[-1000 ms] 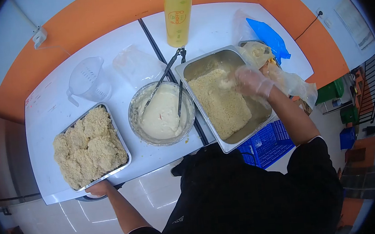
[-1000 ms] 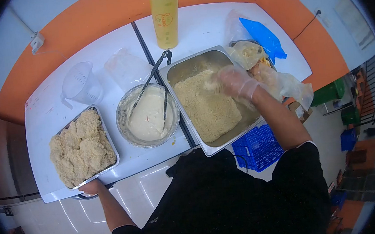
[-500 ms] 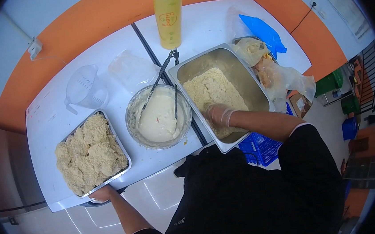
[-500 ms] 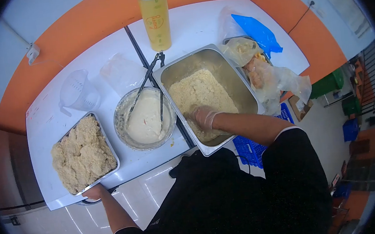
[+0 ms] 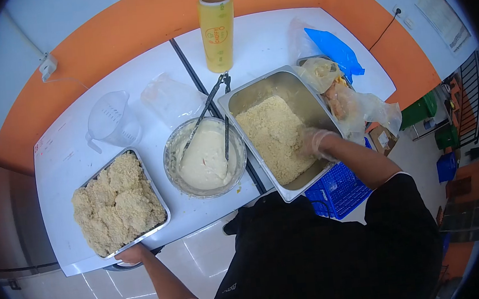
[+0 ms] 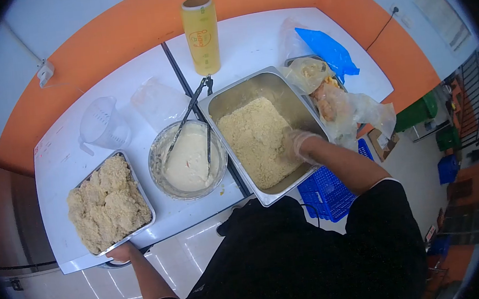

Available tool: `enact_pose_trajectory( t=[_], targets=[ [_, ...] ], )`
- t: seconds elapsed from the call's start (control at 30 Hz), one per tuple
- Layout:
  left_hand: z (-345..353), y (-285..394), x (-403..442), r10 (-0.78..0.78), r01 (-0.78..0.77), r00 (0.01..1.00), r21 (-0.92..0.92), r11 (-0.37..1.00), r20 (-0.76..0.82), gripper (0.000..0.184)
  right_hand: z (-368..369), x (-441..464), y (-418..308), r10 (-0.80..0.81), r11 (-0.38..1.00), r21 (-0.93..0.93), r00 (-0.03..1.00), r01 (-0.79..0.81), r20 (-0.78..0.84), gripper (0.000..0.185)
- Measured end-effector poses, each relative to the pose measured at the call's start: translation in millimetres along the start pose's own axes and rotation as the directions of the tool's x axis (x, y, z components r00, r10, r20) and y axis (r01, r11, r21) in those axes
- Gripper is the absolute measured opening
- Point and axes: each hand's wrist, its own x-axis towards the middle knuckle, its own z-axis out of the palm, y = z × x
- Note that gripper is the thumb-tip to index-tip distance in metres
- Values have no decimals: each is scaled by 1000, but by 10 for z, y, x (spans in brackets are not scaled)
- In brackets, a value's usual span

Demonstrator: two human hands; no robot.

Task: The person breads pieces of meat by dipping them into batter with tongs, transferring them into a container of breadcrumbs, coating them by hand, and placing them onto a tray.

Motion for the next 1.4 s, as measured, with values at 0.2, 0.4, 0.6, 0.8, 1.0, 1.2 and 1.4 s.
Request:
enact_pose_trajectory(
  t=[0.2,0.4,0.6,0.8,1.0,1.2,1.4],
  targets=[
    [6,10,-2,14,-14,1000,1,1000,-7,72,68,322,9,54,992,88,942,-88,332,52],
    [-25,25,-27,14,-14,1000,-13,1000,-10,72,-505,351,171,-136,867,486,991,112,14,62],
    [44,-50,21,34,-34,999,-4,999,-25,73,350,980,-179,-274,962,-129,878,242,-392,80],
    [-147,163,-121,13,-13,1000,-17,1000,-7,73,82,701,-560,-341,915,-300,916,270,-214,82],
    [-118,91,-67,24,-24,1000,-6,1000,1,72,-88,583,-582,-382,921,-179,889,345,-253,71],
    [76,-78,26,-25,24,1000,-14,1000,-12,70,-245,-16,-701,-572,813,-166,819,559,-43,65],
    [-92,134,-88,2,-2,1000,-6,1000,4,72,613,155,-812,-438,809,-382,892,447,116,70]
  ],
)
